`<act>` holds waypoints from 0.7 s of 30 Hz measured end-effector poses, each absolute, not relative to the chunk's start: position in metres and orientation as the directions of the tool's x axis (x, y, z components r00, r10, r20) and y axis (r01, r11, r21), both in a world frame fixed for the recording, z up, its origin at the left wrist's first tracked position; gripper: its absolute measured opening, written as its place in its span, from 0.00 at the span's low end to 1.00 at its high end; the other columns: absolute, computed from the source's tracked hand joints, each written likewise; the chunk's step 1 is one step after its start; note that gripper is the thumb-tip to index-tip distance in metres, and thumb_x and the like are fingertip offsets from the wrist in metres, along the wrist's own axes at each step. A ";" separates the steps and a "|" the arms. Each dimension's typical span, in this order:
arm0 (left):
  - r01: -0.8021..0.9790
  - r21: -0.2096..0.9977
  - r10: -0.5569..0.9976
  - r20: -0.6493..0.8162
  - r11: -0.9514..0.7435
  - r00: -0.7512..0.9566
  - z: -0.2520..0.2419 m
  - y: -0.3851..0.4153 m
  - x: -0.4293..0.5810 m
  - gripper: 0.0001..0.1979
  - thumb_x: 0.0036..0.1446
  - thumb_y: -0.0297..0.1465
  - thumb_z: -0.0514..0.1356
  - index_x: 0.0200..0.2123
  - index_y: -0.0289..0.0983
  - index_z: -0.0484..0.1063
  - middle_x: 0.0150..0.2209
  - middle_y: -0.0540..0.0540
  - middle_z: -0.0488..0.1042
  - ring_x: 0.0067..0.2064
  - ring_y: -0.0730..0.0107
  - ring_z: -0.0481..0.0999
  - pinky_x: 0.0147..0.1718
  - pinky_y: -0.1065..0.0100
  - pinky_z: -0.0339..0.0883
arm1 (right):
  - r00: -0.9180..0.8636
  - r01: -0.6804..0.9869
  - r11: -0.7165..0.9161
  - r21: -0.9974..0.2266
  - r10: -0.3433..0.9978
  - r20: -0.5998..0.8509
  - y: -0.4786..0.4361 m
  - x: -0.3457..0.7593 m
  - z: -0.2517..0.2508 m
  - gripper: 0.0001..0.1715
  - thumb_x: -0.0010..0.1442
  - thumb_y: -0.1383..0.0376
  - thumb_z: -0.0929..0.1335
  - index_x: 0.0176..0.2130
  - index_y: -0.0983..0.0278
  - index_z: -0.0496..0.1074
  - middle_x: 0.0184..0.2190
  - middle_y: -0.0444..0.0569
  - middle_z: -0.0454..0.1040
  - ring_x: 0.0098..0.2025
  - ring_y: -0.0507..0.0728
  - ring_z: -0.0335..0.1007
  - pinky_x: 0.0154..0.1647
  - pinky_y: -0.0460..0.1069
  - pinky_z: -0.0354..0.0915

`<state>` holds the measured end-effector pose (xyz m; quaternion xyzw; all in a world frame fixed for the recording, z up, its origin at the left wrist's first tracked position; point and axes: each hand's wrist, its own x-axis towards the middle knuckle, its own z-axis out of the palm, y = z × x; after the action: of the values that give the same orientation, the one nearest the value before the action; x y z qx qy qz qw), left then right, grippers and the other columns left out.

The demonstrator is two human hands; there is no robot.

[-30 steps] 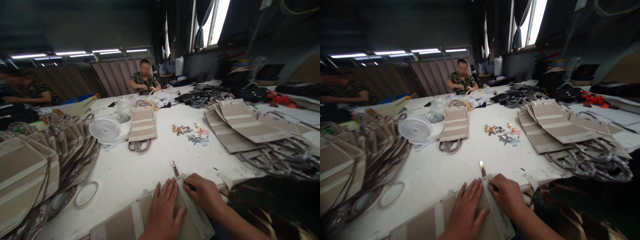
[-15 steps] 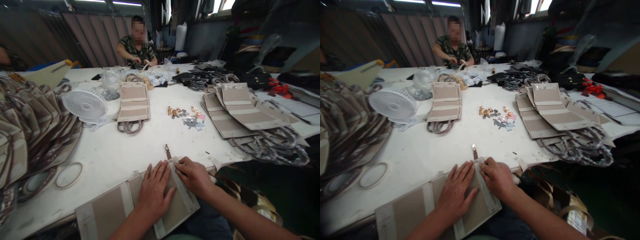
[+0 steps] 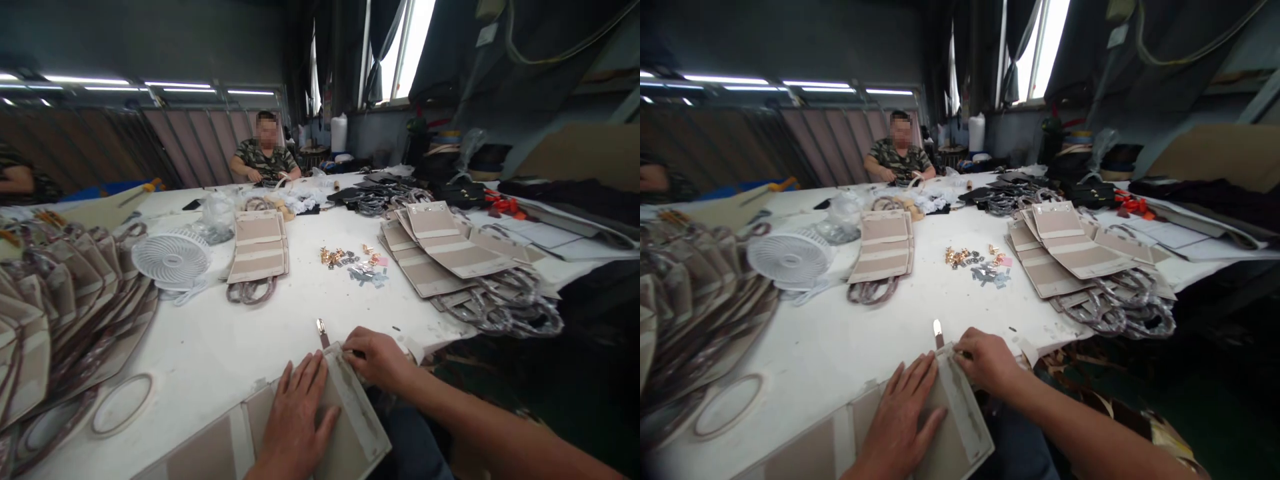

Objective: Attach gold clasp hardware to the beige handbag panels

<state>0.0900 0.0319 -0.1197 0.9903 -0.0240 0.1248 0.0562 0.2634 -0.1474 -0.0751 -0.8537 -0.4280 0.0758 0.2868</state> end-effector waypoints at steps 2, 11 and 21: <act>-0.068 0.104 -0.036 0.280 -0.992 0.959 -0.124 0.033 0.090 0.38 0.66 0.40 0.58 0.75 0.42 0.51 0.74 0.45 0.58 0.71 0.52 0.63 0.69 0.45 0.57 | 0.716 0.633 -0.541 -0.553 0.681 0.153 -0.153 0.294 -0.069 0.12 0.68 0.60 0.69 0.45 0.56 0.84 0.44 0.46 0.82 0.45 0.57 0.78 0.49 0.48 0.69; -0.061 0.086 -0.031 0.316 -0.994 0.948 -0.131 0.034 0.090 0.39 0.65 0.41 0.59 0.75 0.41 0.49 0.74 0.46 0.56 0.71 0.53 0.62 0.69 0.46 0.55 | 0.963 0.244 -0.901 -0.359 0.268 -0.018 -0.165 0.422 -0.080 0.22 0.64 0.51 0.70 0.47 0.63 0.83 0.47 0.58 0.82 0.49 0.65 0.77 0.43 0.51 0.65; -0.013 0.215 0.027 0.184 -0.976 0.983 -0.125 0.028 0.086 0.38 0.66 0.42 0.58 0.74 0.41 0.51 0.75 0.45 0.53 0.74 0.50 0.57 0.72 0.40 0.49 | 0.975 0.182 -0.914 -0.362 0.215 -0.052 -0.162 0.438 -0.097 0.21 0.59 0.50 0.72 0.47 0.57 0.82 0.47 0.54 0.83 0.48 0.66 0.77 0.37 0.51 0.62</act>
<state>0.0864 0.0285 -0.1254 0.9897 0.0035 0.0934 0.1084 0.4382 -0.1620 -0.0971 -0.9773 -0.1017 0.0456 0.1804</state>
